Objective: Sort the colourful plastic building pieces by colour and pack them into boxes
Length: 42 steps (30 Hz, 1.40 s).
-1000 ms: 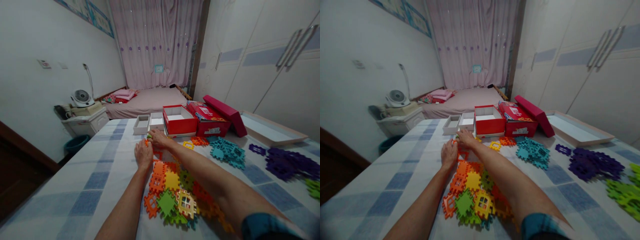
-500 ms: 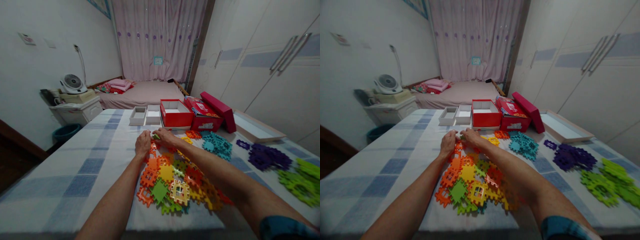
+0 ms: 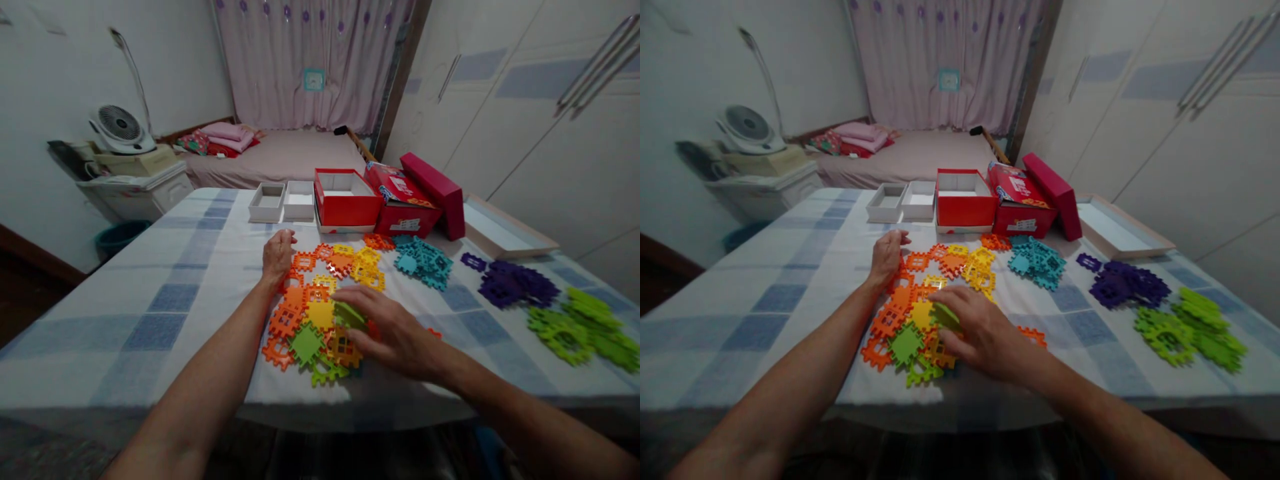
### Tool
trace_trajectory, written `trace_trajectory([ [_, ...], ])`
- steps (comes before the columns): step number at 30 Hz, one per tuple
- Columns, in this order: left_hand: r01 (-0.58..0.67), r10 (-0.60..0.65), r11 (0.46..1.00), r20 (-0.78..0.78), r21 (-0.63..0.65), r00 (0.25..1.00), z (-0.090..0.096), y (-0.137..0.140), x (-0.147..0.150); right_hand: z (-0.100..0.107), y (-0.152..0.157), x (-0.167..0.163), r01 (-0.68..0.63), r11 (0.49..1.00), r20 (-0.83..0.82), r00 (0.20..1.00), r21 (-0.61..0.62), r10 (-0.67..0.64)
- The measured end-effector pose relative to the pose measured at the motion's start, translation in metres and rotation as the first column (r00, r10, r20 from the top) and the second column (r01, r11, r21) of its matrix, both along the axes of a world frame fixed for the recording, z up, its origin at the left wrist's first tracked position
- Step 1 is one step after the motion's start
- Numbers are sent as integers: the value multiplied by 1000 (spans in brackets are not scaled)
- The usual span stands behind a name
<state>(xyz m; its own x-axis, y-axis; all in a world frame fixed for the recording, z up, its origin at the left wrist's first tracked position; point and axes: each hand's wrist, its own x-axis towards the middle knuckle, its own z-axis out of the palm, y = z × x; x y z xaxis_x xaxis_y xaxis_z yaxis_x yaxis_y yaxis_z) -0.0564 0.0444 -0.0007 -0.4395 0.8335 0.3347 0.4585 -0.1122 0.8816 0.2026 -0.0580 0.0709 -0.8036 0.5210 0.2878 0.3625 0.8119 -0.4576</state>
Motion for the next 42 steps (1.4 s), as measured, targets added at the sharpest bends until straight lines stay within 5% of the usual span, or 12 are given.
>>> trace_trajectory([
  [6,16,-16,1000,66,5,998,-3,2,-1,-34,-42,9,-133,980,107,987,148,118],
  [11,5,-4,1000,80,-8,997,-4,4,-3,-47,-22,10,28,978,88,995,208,-47],
  [15,-18,19,999,38,-36,999,-3,4,-5,-40,-18,11,114,982,10,993,150,-117],
  [21,-33,26,995,-77,-90,997,1,4,-3,-28,-32,-12,4,990,40,999,141,-10],
  [32,-35,14,994,-193,-106,981,-3,5,-6,-52,-44,-67,151,964,191,962,219,-194],
  [38,-48,29,994,-195,-94,980,0,3,-4,-47,-30,-54,109,987,24,993,121,-112],
  [42,-52,28,992,-206,-112,978,0,4,-4,-23,-13,-29,241,971,-167,957,-4,-238],
])
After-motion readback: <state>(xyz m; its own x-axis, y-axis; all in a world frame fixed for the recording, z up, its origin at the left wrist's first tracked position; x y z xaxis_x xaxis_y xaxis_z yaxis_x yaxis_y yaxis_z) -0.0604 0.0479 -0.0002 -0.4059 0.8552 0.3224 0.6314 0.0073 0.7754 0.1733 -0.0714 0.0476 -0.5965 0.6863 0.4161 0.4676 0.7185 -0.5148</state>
